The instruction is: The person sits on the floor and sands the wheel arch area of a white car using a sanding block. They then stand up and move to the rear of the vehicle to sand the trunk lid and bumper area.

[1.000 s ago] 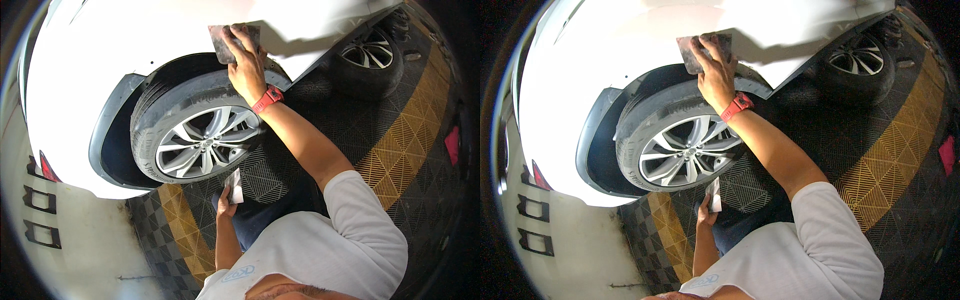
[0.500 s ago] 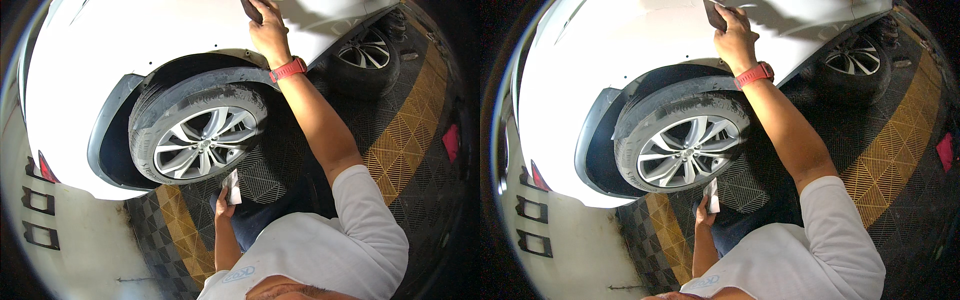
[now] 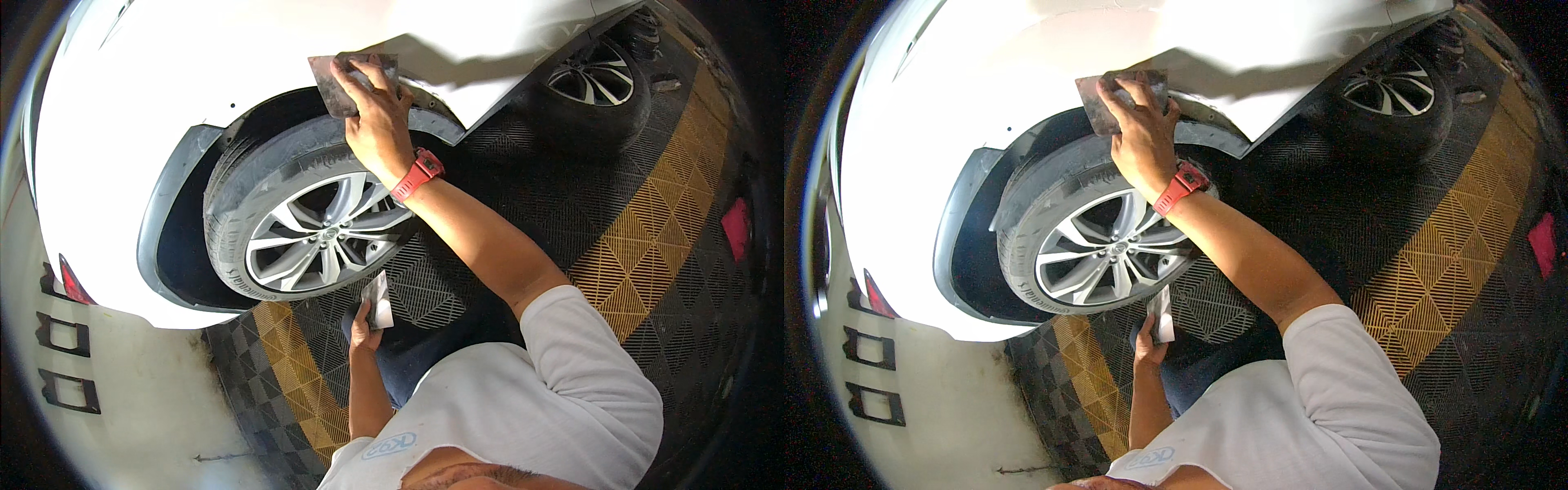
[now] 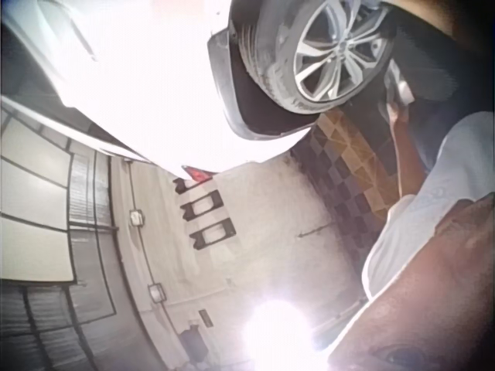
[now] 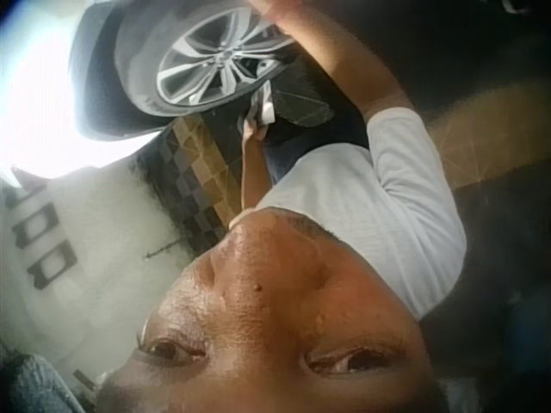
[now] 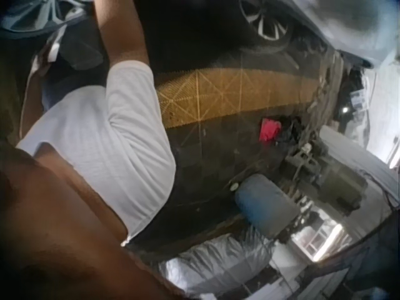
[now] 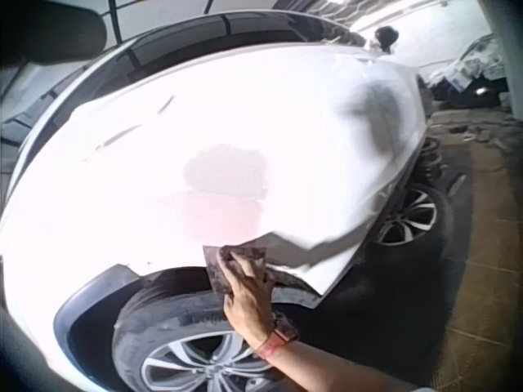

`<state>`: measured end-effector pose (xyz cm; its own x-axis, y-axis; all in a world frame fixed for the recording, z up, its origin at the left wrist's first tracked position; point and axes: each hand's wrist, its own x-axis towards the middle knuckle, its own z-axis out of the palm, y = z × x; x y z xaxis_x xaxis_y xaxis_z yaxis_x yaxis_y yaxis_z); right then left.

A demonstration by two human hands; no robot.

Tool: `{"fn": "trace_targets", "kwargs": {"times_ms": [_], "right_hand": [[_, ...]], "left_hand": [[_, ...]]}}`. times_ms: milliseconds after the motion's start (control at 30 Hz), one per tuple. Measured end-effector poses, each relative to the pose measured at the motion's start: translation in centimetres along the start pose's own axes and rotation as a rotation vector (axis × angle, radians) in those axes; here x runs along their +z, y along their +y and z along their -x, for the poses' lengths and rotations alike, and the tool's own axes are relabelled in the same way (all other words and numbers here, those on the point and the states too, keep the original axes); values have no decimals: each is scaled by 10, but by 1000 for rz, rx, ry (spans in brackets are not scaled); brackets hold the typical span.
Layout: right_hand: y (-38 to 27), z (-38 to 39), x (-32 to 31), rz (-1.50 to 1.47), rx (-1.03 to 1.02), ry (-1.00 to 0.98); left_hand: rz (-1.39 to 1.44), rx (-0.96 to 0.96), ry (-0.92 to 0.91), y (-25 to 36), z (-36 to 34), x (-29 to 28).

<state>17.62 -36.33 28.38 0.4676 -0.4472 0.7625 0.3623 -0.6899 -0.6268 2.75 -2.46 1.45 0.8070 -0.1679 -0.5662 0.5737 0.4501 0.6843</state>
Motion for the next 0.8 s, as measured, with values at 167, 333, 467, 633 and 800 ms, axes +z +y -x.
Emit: {"fn": "trace_targets", "kwargs": {"times_ms": [167, 333, 467, 633, 800], "right_hand": [[13, 27, -43, -243, -85, 27], [38, 122, -125, -133, -35, -407], [28, 165, -147, 204, -198, -806], [10, 203, -151, 195, -386, -1026], [-6, 173, -160, 156, -473, -1047]], "left_hand": [[34, 119, 33, -3, -4, 4], [-156, 258, 129, 0, 22, 91], [-732, 524, -23, 8, 54, 170], [-579, 472, 85, 1, 40, 165], [129, 615, 227, -3, 24, 153]]}}
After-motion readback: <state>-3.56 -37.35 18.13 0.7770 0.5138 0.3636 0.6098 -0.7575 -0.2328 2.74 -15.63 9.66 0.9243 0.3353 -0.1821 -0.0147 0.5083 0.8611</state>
